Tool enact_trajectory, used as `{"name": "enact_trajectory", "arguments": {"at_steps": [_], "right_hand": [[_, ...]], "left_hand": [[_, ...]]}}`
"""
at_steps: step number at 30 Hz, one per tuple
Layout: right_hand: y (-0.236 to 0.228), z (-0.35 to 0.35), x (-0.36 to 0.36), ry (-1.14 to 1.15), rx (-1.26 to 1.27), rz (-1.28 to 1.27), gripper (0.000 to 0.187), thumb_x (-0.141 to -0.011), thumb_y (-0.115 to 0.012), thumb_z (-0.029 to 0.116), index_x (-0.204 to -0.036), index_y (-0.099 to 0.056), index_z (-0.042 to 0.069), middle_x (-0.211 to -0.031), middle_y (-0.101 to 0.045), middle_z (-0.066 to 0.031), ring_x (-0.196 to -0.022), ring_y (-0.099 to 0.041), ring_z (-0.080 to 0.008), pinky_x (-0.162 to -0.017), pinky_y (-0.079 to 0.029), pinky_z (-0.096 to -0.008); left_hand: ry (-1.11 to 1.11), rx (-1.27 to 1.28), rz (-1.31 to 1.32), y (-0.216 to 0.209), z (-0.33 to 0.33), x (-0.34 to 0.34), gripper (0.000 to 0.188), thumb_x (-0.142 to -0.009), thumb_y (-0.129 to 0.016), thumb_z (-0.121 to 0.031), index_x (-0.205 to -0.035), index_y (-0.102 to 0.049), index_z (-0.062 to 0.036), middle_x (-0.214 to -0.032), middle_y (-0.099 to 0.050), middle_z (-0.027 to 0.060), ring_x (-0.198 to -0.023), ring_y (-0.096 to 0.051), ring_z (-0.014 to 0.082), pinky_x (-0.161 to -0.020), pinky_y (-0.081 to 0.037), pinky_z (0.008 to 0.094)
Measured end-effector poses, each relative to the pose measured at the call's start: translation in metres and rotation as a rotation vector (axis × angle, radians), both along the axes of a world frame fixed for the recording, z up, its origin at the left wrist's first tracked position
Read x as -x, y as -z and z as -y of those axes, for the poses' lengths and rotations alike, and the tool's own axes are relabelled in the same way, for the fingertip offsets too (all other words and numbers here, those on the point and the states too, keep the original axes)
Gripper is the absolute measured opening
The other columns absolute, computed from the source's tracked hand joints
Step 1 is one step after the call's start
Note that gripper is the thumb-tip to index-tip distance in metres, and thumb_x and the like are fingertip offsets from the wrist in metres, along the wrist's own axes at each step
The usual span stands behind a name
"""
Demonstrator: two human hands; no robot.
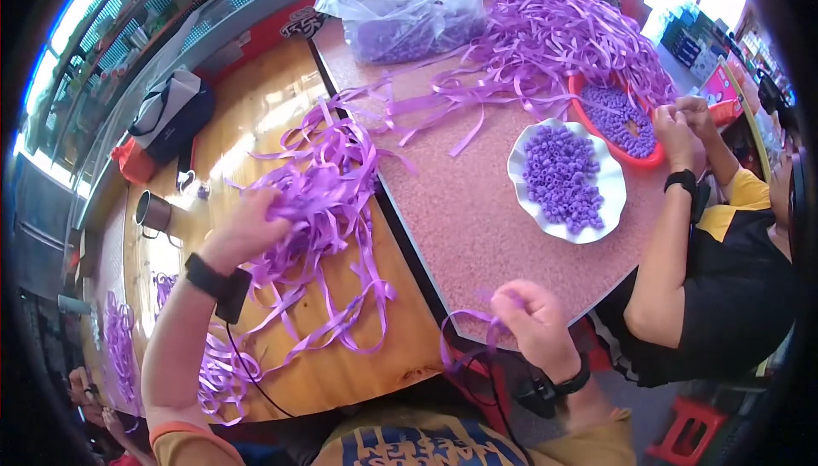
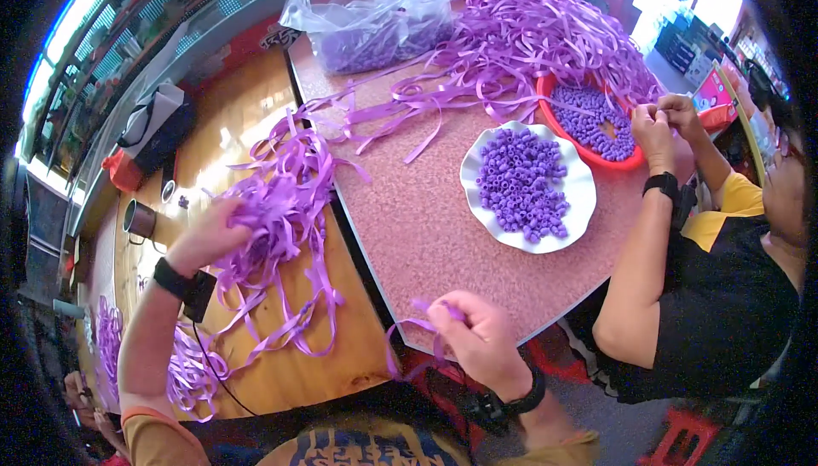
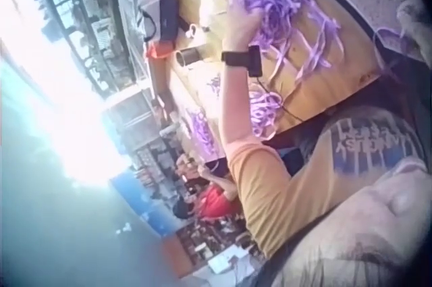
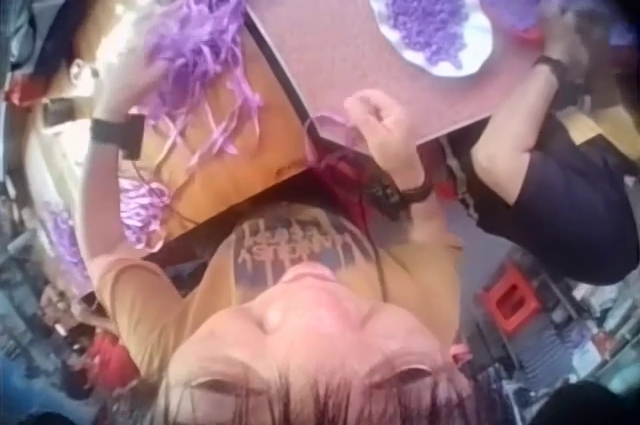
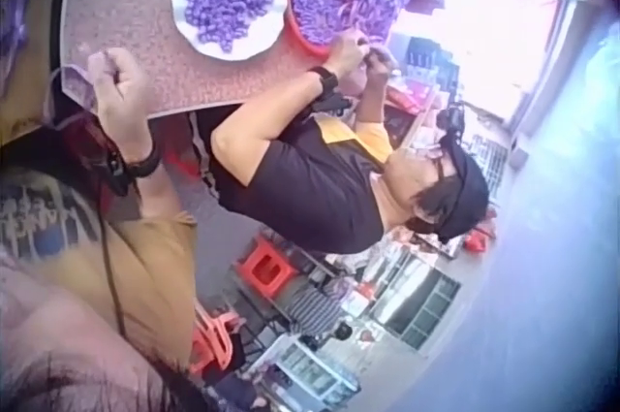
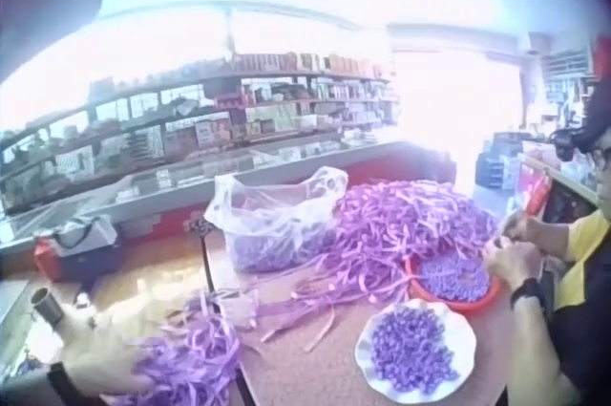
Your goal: Tying and assembling purple ribbons into decorative shapes and bows.
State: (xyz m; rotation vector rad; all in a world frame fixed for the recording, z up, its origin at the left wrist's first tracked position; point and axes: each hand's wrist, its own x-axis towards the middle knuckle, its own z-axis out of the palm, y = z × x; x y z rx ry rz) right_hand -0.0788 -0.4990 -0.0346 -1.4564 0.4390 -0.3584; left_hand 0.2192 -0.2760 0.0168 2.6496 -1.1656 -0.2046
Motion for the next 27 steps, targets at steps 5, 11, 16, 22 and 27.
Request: {"name": "enact_trajectory", "arguments": {"at_steps": [5,11,16,22,27], "right_hand": [[-0.033,-0.012,-0.041,-0.708,0.394,0.145,0.014,-0.087,-0.056,0.013,-0.092,-0.061,0.0,-0.077,-0.062,-0.0069,-0.071,-0.061,-0.0129,-0.061,-0.046,-0.0259],[-0.004,-0.009,-0.116,-1.156,-0.038,-0.092,0.025,-0.09,-0.054,0.027,-0.094,-0.06,0.003,-0.071,-0.051,0.0049,-0.065,-0.042,-0.0033,-0.056,-0.037,-0.0222],[0.012,0.002,-0.119,-1.154,-0.138,-0.058,0.026,-0.09,-0.055,0.029,-0.088,-0.06,0.004,-0.069,-0.045,0.007,-0.067,-0.039,-0.002,-0.058,-0.034,-0.0207],[0.023,0.001,-0.122,-1.153,-0.199,-0.06,0.027,-0.09,-0.055,0.029,-0.09,-0.059,0.003,-0.072,-0.048,0.0069,-0.07,-0.04,-0.0017,-0.062,-0.036,-0.0214],[0.027,-0.004,-0.121,-1.076,-0.068,-0.019,0.027,-0.085,-0.059,0.028,-0.087,-0.059,0.001,-0.069,-0.054,-0.0026,-0.067,-0.046,-0.0086,-0.062,-0.04,-0.0283]], "left_hand": [[0.077,-0.307,0.352,-0.048,0.071,0.016,0.035,-0.073,-0.055,-0.037,-0.087,-0.061,-0.0048,-0.083,-0.06,0.0187,-0.077,-0.06,0.0353,-0.069,-0.048,0.0448],[0.455,0.014,0.267,-0.022,0.21,0.004,0.036,-0.08,-0.05,-0.031,-0.106,-0.057,-0.0079,-0.096,-0.059,0.0206,-0.093,-0.057,0.0344,-0.08,-0.046,0.0432],[0.418,0.133,0.33,0.044,0.276,-0.011,0.044,-0.085,-0.048,-0.031,-0.126,-0.049,-0.0158,-0.114,-0.055,0.0206,-0.108,-0.052,0.0326,-0.093,-0.042,0.0404],[0.493,-0.091,0.239,0.056,0.28,-0.029,0.015,-0.077,-0.046,-0.009,-0.083,-0.058,-0.0008,-0.08,-0.06,0.0194,-0.083,-0.058,0.0348,-0.073,-0.045,0.043],[0.4,0.206,-0.383,0.014,0.194,-0.03,0.015,-0.081,-0.046,-0.011,-0.082,-0.058,-0.0015,-0.065,-0.052,0.0011,-0.057,-0.047,0.0132,-0.054,-0.039,0.0277]]}}
